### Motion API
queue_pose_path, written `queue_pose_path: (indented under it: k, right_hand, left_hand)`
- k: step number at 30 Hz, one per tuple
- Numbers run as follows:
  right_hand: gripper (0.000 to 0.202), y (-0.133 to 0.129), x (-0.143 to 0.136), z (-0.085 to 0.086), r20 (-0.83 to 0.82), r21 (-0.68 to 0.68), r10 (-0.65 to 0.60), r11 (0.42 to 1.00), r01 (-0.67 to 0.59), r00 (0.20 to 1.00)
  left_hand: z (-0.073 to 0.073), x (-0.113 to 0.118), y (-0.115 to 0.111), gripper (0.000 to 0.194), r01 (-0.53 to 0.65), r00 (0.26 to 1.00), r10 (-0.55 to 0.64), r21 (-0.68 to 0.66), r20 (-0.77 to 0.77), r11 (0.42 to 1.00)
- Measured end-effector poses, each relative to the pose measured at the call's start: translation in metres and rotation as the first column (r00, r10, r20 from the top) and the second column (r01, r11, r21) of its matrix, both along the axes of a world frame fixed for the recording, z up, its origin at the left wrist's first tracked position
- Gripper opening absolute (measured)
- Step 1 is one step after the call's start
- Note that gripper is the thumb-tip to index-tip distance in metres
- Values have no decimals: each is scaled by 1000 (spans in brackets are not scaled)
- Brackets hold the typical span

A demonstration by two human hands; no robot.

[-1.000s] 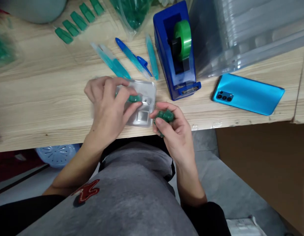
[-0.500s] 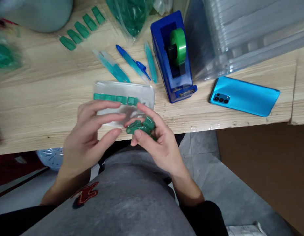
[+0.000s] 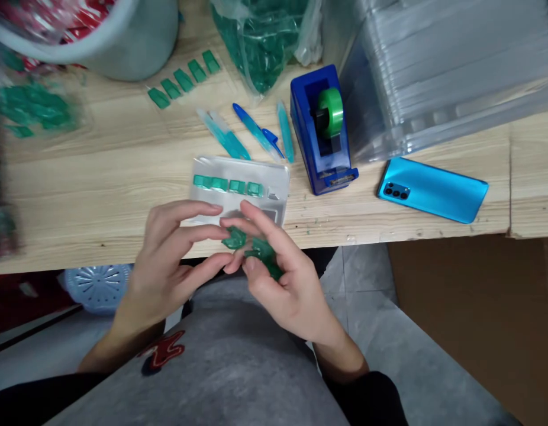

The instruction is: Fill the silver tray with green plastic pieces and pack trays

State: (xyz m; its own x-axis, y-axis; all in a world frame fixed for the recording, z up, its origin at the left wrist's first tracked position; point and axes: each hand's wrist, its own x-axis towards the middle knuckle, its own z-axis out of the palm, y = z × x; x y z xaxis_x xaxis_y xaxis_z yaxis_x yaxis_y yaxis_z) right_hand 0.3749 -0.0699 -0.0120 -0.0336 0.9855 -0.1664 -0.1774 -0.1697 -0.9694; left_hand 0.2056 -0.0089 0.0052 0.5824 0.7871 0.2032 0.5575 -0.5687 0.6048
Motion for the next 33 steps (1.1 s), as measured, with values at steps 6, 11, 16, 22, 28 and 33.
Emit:
queue_pose_path:
  k: [6,11,16,22,28,33]
  right_hand:
    - [44,4,-6,-1,-34,32,-29,999,30,999]
    - [26,6,-8,-8,58,122,-185,977,177,981]
    - [38,6,-5,-11,433,388,-263,918,85,862]
    - [35,8,4,-16,607,487,-293,872,-54,739]
    - [23,24,22,-22,675,442,-285,895,-64,681]
    - [17,49,39,-32,773,386,-267,918,-92,575]
  left_hand:
    - [-3,2,-3,8,-61,980,115,-305,160,950]
    - [-5,6,-5,8,0,893,248,-551,374,834]
    - [-10,9,-2,21,38,826,399,-746,397,664]
    - [-23,16,-5,20,27,808,423,-743,410,669]
    - [-35,15,-1,10,11,737,486,-727,470,687]
    - [-39,4,6,3,-149,765,490,-626,418,766]
